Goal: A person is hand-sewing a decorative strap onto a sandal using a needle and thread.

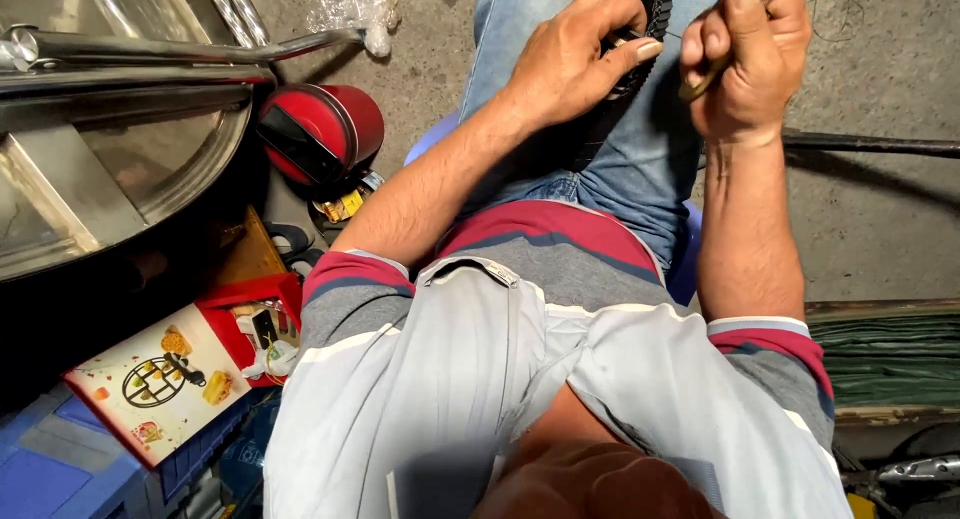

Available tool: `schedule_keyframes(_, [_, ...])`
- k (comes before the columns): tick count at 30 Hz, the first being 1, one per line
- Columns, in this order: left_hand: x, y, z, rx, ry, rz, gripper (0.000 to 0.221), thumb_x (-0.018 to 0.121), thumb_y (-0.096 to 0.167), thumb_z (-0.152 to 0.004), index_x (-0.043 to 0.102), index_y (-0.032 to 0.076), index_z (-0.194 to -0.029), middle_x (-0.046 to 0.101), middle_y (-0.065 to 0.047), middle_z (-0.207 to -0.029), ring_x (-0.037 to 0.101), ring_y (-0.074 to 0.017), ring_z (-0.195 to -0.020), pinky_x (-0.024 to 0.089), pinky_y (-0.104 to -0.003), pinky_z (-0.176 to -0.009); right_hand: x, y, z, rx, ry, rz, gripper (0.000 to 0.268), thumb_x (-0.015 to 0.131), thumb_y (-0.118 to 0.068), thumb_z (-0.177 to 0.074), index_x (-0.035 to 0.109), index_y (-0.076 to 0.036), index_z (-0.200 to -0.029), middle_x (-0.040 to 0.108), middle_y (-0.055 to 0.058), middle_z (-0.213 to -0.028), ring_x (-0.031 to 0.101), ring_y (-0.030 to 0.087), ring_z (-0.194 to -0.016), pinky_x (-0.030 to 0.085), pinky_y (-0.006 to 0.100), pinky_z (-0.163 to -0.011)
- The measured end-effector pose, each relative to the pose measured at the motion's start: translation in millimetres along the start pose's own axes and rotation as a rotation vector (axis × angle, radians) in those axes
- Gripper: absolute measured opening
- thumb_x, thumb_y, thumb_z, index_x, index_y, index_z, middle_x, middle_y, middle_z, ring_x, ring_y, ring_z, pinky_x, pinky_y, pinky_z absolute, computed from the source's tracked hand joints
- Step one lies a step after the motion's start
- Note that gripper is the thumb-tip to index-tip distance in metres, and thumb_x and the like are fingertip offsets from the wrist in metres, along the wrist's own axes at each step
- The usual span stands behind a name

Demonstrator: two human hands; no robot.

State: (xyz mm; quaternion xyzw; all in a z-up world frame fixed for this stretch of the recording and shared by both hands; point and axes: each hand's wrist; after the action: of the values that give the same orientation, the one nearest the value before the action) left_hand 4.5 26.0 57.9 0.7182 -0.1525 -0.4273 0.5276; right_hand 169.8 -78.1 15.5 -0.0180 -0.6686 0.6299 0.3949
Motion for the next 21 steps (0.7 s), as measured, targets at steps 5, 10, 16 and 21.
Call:
schedule_keyframes(5, [3.7, 0.7, -3.7, -0.029, 0.034, 0.031, 0.023, 0.055, 0.041, -0.088, 0.051, 0.02, -0.081, 0.055, 0.005, -0.085, 0.055, -0.0147, -0.065, 0.042, -0.033, -0.058, 12.7, -27.0, -3.2, 0.043, 0.02, 0.431, 0.026, 0.071, -0.02, -0.104, 0.063, 0.001, -0.092, 0.038, 0.004, -0.053, 0.04, 0.013, -0.041, 0.036, 0.026, -0.04])
schedule_keyframes(10, [27.0, -28.6, 6.8, -0.013, 0.197, -0.04, 0.028, 0.049, 0.049, -0.091, 0.053, 0.021, -0.09, 0.053, 0.001, -0.095, 0.061, -0.0202, -0.086, 0.05, -0.042, -0.063, -1.2, -26.7, -4.3, 0.167, -0.053, 0.423, 0.022, 0.074, -0.022, -0.099, 0.066, -0.001, -0.097, 0.041, 0.007, -0.057, 0.043, 0.014, -0.045, 0.028, 0.027, -0.038])
schedule_keyframes(16, [-9.3, -98.9, 87.3, 0.008, 0.286, 0.071, 0.035, 0.061, 0.032, -0.106, 0.052, 0.025, -0.139, 0.045, -0.003, -0.149, 0.051, -0.0215, -0.142, 0.04, -0.036, -0.124, -36.1, 4.3, -4.1, 0.188, 0.092, 0.923, 0.037, 0.069, -0.031, -0.117, 0.051, -0.016, -0.088, 0.043, 0.0, -0.063, 0.042, 0.007, -0.046, 0.029, 0.024, -0.041])
schedule_keyframes(21, [-52.6, -195.9, 227.0, -0.607, 0.469, -0.316, 0.023, 0.063, 0.023, -0.086, 0.068, 0.02, -0.107, 0.065, -0.009, -0.108, 0.065, -0.0314, -0.098, 0.049, -0.042, -0.084, -97.7, 43.4, -24.3, 0.227, 0.314, 0.969, 0.058, 0.076, -0.031, -0.103, 0.045, -0.018, -0.056, 0.05, -0.002, -0.053, 0.04, 0.006, -0.046, 0.028, 0.025, -0.045])
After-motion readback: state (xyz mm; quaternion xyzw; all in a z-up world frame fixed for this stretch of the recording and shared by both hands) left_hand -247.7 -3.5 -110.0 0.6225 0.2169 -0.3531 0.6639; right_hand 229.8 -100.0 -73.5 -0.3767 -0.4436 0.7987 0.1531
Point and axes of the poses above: each hand's wrist, its own z-axis away from the middle knuckle, its own x-axis out of the palm, y = z × x
